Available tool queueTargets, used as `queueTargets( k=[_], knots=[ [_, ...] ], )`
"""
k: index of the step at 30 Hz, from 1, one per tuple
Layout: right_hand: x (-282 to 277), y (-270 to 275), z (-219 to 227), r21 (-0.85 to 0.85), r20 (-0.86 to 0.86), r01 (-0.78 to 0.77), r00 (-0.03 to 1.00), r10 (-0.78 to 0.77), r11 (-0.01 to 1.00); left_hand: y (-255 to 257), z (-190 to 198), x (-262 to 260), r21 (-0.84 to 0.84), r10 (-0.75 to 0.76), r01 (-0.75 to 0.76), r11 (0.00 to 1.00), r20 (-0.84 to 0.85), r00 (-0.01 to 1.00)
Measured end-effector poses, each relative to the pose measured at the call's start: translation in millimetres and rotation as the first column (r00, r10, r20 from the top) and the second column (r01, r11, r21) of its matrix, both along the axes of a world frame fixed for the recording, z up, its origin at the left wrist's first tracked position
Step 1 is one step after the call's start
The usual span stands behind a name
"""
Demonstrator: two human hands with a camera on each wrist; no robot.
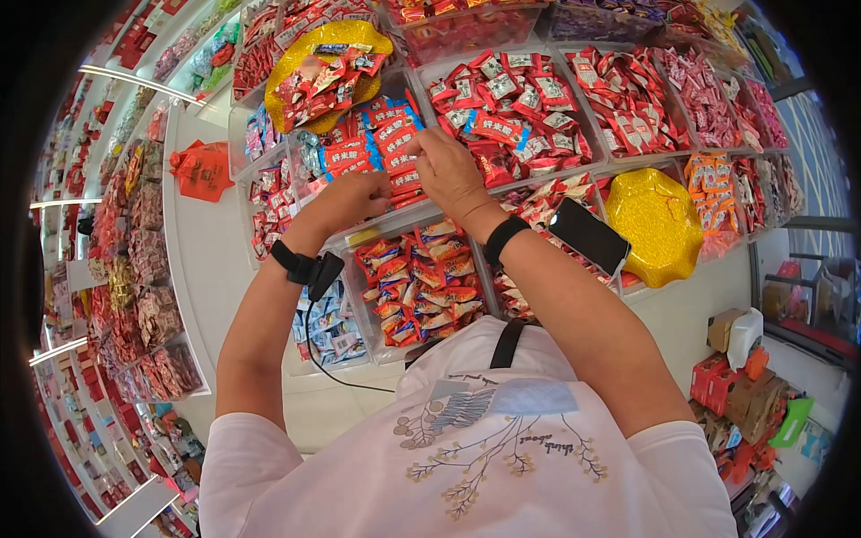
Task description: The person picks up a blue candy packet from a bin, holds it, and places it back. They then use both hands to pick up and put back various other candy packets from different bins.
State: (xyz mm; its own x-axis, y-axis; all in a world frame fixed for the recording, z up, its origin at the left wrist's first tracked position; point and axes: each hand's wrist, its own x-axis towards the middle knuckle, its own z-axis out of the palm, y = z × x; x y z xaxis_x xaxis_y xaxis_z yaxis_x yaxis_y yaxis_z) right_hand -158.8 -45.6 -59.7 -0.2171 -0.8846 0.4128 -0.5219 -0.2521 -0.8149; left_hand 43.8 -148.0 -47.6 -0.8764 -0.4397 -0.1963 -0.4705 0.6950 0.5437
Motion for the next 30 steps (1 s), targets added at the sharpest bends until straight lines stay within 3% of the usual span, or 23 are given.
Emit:
queueTargets(
  k=[2, 5, 11, 17, 26, 30],
  knots=[
    [-0.2, -0.2, -0.2, -0.004, 0.0, 0.0, 1.0, 0.0, 1.0, -0.8, 2.8, 2.8, 0.108, 0.039, -0.033, 0.994, -0.059, 0.997],
    [0.2, -0.2, -0.8, -0.008, 0.004, 0.001, 1.0, -0.001, 1.0, 0.4, 8.6, 1.0, 0.068, 0.041, -0.043, 0.997, 0.026, 0.999],
    [0.2, 0.1, -0.7, -0.008, -0.013, 0.006, 1.0, -0.006, 1.0, 2.5, 0.4, 9.2, 0.095, 0.032, -0.017, 0.995, -0.163, 0.986],
    [0.7, -0.1, -1.1, -0.005, -0.011, 0.011, 1.0, -0.011, 1.0, 9.0, 11.1, 9.8, 0.122, 0.138, -0.122, 0.985, -0.127, 0.982],
    [0.8, 0.5, 0.2, 0.01, -0.002, 0.013, 1.0, -0.013, 1.0, 10.2, -3.7, 17.7, 0.18, 0.274, -0.231, 0.956, -0.273, 0.922],
    [0.6, 0.3, -0.2, 0.012, 0.001, 0.01, 1.0, -0.01, 1.0, 10.6, -2.8, 16.9, 0.307, 0.368, -0.274, 0.911, -0.31, 0.876]
  ],
)
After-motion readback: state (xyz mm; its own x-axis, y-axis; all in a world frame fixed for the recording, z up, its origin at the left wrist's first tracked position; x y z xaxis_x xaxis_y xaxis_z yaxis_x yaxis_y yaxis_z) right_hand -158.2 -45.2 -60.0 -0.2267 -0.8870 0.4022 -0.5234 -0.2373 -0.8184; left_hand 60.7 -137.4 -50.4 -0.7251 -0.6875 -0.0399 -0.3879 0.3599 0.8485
